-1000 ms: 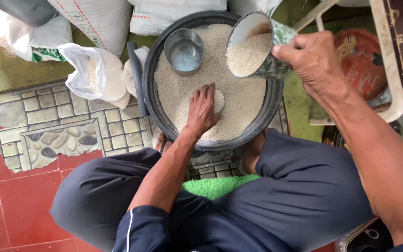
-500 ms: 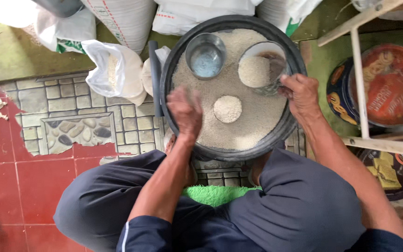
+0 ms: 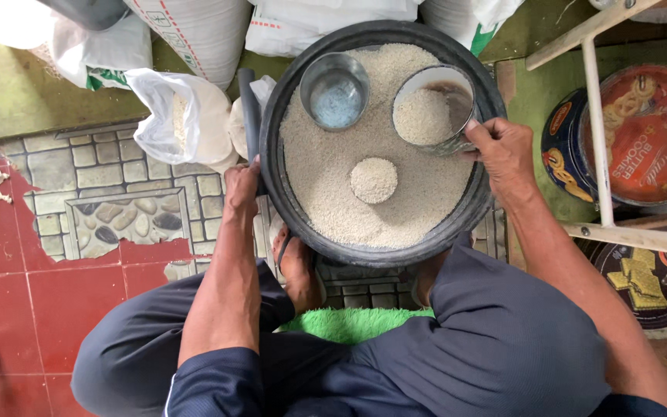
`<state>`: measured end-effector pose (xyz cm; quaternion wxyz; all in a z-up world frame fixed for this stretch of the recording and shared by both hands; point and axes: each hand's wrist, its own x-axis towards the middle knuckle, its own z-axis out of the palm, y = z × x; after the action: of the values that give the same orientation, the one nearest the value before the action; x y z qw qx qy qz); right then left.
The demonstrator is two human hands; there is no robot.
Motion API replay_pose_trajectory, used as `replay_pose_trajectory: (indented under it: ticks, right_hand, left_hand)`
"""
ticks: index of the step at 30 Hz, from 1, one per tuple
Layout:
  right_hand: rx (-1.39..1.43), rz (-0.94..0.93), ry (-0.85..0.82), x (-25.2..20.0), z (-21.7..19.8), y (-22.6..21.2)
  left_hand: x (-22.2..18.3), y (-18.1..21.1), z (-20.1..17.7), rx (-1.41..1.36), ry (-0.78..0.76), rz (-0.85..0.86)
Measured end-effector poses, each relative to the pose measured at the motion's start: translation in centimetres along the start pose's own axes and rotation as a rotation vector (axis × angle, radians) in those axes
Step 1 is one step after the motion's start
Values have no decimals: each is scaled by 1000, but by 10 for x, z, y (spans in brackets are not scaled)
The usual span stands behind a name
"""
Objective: The person pours rice from a metal cup into a plastic bag, uses a plastic tube to level the rice in containers, and fills a smaller plastic bag using a scoop.
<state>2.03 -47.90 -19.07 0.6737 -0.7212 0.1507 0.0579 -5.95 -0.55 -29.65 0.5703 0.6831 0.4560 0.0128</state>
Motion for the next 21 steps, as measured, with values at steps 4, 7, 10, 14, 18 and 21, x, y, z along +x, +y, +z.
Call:
replay_pose_trajectory:
  ticks: [4, 7, 10, 14, 18, 21]
  right_hand:
    - [-441, -200, 67, 6, -16, -2]
    - [-800, -342, 131, 4, -27, -21]
    - [-851, -581, 112, -13, -17, -70]
    - [-422, -745, -202, -53, 21, -119]
    - [-438, -316, -611, -75, 26, -108]
    - [-249, -173, -668, -74, 24, -71]
  left_hand:
    - [39, -46, -20, 190, -9, 122]
    - [-45, 0, -36, 416, 69, 117]
    - [-119, 56, -46, 567, 158, 229]
    - [-200, 85, -50, 522, 5, 585]
    - [-205, 71, -34, 380, -261, 747]
    - [-189, 51, -13, 479, -383, 814]
